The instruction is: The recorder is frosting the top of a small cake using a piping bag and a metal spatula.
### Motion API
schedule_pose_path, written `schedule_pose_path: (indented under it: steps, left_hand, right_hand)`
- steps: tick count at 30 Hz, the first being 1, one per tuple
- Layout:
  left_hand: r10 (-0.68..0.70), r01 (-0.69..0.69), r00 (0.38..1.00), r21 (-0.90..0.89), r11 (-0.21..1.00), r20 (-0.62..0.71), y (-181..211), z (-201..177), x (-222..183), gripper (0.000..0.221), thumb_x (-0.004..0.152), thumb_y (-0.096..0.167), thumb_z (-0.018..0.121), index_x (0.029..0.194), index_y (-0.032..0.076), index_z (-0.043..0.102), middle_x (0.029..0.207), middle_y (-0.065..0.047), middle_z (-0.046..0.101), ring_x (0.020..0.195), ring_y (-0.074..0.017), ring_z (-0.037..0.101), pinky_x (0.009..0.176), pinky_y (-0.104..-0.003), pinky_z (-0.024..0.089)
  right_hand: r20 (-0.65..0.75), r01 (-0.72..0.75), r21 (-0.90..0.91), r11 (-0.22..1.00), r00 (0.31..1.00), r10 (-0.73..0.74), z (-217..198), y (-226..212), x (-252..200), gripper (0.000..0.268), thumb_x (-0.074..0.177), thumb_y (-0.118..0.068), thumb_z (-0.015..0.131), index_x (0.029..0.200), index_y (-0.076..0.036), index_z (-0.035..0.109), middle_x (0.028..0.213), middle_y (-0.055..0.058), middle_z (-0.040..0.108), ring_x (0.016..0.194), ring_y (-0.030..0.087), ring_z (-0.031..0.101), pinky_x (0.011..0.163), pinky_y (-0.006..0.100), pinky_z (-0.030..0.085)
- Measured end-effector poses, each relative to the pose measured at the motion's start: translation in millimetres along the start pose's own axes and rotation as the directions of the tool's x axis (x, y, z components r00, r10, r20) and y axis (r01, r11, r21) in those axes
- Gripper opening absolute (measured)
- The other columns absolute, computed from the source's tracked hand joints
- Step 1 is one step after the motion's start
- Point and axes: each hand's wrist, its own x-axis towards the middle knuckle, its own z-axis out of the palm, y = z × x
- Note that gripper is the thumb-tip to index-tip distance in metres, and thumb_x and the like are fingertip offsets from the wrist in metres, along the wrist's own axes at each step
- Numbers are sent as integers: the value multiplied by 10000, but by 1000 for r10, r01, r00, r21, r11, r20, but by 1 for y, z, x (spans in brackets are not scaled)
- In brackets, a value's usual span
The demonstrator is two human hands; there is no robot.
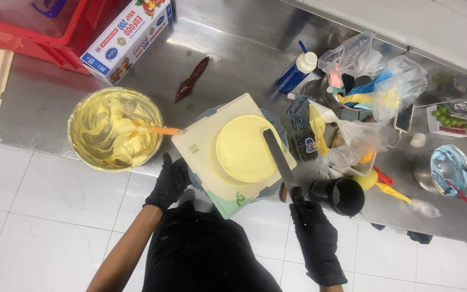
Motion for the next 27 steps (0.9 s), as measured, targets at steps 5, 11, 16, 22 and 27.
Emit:
schedule_pose_path:
  steps: [5,11,16,22,27]
  left_hand:
    - [33,-35,999,-134,990,-15,14,21,-9,693,1024,683,394,1223,80,672,865,11,640,812,-155,612,796,-357,553]
    - [69,62,951,-406,912,301,-28,-17,5,724,1107,603,399,1434,-27,538,1067,-140,646,876,-235,640,806,-371,552]
    - [-216,200,975,-197,960,-61,-34,38,-30,844,933,695,416,1432,20,506,1316,-127,660,1131,-260,668,946,-380,563]
    - [-162,152,987,-259,954,-14,-28,-11,0,902,913,719,409,1460,5,475,1377,-141,615,1155,-290,644,937,-382,564]
    - [-148,118,980,-212,970,-134,-12,5,-12,830,862,743,392,1269,55,615,1113,-124,735,982,-280,697,818,-419,575]
  right_hand:
    - [106,-19,124,992,994,6,7,-11,-12,314,876,-320,734,1154,-176,702,775,11,769,654,159,765,612,314,596]
    - [-103,160,68,985,983,-152,16,35,21,292,910,-295,731,1156,-140,709,857,51,750,715,187,752,647,328,602]
    - [-233,409,-246,879,855,-463,0,14,33,340,939,-247,701,1266,-157,711,982,112,711,826,264,719,699,366,586]
    - [15,193,70,979,981,-194,20,19,13,375,914,-272,724,1282,-209,682,884,44,751,708,197,730,622,338,591]
    - [-94,351,-10,936,932,-350,5,14,31,365,952,-276,699,1308,-211,648,936,49,730,808,190,732,710,314,584]
